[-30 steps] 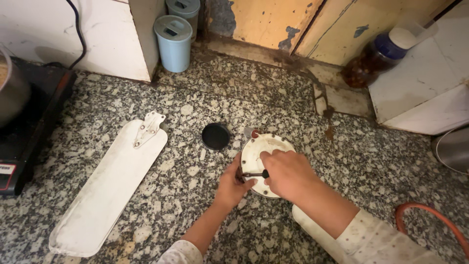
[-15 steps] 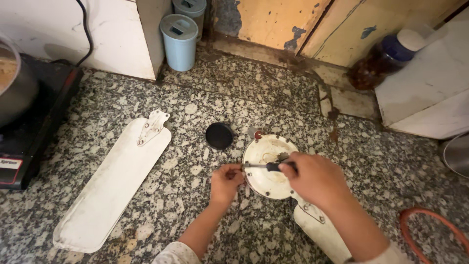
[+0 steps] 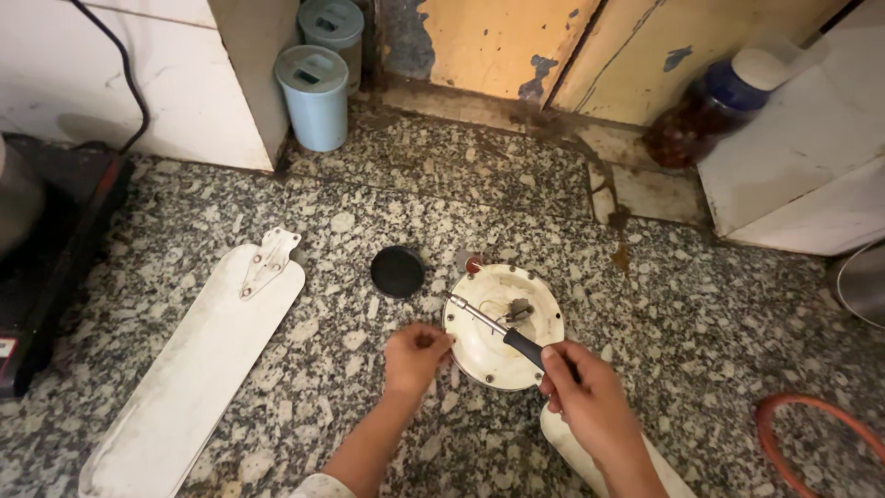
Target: The person attaches a fan blade to the motor housing using a screwdriver. They align the blade, insert a screw, and tighten it to secure the blade in place.
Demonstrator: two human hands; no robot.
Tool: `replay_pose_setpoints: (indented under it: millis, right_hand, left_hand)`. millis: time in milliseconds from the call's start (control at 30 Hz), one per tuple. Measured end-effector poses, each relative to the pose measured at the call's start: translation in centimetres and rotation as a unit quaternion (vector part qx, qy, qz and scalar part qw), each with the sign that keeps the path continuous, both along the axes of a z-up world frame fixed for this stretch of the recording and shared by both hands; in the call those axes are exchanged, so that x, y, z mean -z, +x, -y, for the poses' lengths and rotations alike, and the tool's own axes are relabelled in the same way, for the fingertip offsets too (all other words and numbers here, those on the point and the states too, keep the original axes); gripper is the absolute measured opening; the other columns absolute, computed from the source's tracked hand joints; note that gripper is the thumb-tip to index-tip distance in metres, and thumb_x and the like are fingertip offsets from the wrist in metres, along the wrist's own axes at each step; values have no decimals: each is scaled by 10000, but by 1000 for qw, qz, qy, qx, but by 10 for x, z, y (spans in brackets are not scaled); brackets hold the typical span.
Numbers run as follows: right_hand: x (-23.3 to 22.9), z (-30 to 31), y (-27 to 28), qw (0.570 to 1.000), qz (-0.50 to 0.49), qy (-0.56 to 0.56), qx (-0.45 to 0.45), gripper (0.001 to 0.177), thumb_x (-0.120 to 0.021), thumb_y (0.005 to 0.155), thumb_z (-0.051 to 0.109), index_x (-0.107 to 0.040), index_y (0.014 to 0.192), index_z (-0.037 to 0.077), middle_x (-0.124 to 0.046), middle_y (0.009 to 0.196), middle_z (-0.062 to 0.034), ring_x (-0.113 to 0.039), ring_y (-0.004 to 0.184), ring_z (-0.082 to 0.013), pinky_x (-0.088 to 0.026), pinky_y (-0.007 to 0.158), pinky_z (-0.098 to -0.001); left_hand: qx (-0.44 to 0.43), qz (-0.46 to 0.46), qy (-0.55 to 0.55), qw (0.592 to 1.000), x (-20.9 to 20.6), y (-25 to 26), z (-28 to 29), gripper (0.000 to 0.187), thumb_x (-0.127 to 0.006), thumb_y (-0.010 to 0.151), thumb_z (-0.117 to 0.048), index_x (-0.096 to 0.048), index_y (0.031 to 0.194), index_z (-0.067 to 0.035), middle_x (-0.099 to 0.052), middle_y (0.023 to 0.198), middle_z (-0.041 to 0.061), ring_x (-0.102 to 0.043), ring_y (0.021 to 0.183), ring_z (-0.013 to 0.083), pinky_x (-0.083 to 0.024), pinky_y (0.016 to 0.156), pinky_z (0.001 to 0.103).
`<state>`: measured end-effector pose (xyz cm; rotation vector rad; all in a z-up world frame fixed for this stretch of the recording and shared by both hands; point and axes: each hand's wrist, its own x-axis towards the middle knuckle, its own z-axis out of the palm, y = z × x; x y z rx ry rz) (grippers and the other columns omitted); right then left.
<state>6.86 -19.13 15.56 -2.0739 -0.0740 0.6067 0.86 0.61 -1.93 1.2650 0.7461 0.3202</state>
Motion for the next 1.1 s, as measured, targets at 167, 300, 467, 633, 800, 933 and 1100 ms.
replay_pose_setpoints:
  millis: [167, 300, 467, 633, 800, 933, 1100]
  right_hand:
    - [17, 12, 5, 990, -93, 100, 29, 335, -543, 1022, 292, -673, 1139, 6, -668, 735, -65, -526, 553, -119, -399, 496, -282]
    - [36, 16, 12, 965, -208, 149, 55, 397, -544, 1014, 349, -606, 1284, 63, -685, 753, -99, -573, 570, -154, -414, 501, -296]
    - [63, 23, 14, 954, -230, 193, 7, 425, -547, 979, 333, -589, 1319, 83, -681, 760, -100, -586, 567, -159, -416, 492, -297]
    - [73, 28, 25, 944, -274, 185, 25, 429, -542, 998, 360, -565, 1321, 79, -666, 753, -126, -583, 559, -185, -418, 492, -316]
    - [83, 32, 32, 924, -314, 210, 61, 342, -504, 984, 224, -501, 1263, 25, -677, 775, -170, -585, 566, -201, -427, 488, -336]
    - [92, 34, 28, 869, -332, 367, -4, 358, -414, 921, 227, -501, 1208, 31, -587, 632, -123, -491, 418, -150, -338, 346, -293]
    - [84, 27, 27, 864, -295, 404, -62, 547, -447, 1096, 466, -572, 1304, -24, -553, 595, -34, -447, 373, -85, -324, 304, -263]
  left_hand:
    - [9, 61, -136, 989, 17, 5, -13, 73, -742, 871, 9, -699, 853, 65, -714, 699, 121, -616, 559, 170, -470, 523, 299]
    - [-41, 93, -125, 987, 11, 26, -48, 58, -671, 864, 19, -690, 915, -2, -706, 739, 71, -675, 614, 171, -562, 584, 293]
    - [-69, -29, 82, 994, -6, 63, -102, 138, -684, 921, -81, -745, 980, 29, -769, 834, 117, -751, 715, 195, -582, 658, 310]
    - [-39, -138, 203, 969, -15, 72, -113, 244, -683, 939, -213, -795, 1118, -93, -789, 958, 129, -751, 865, 248, -559, 792, 365]
    - [-36, -82, 220, 971, -22, 64, -111, 274, -603, 969, -185, -763, 1177, -107, -788, 1011, 134, -751, 919, 232, -560, 825, 370]
    - [1, -91, 230, 969, -30, 53, -88, 274, -586, 970, -183, -775, 1153, -108, -808, 980, 140, -776, 843, 229, -591, 772, 337]
    - [140, -9, 99, 985, -26, 39, -31, 372, -716, 909, -197, -663, 1236, -27, -743, 893, 134, -683, 680, 168, -552, 597, 312]
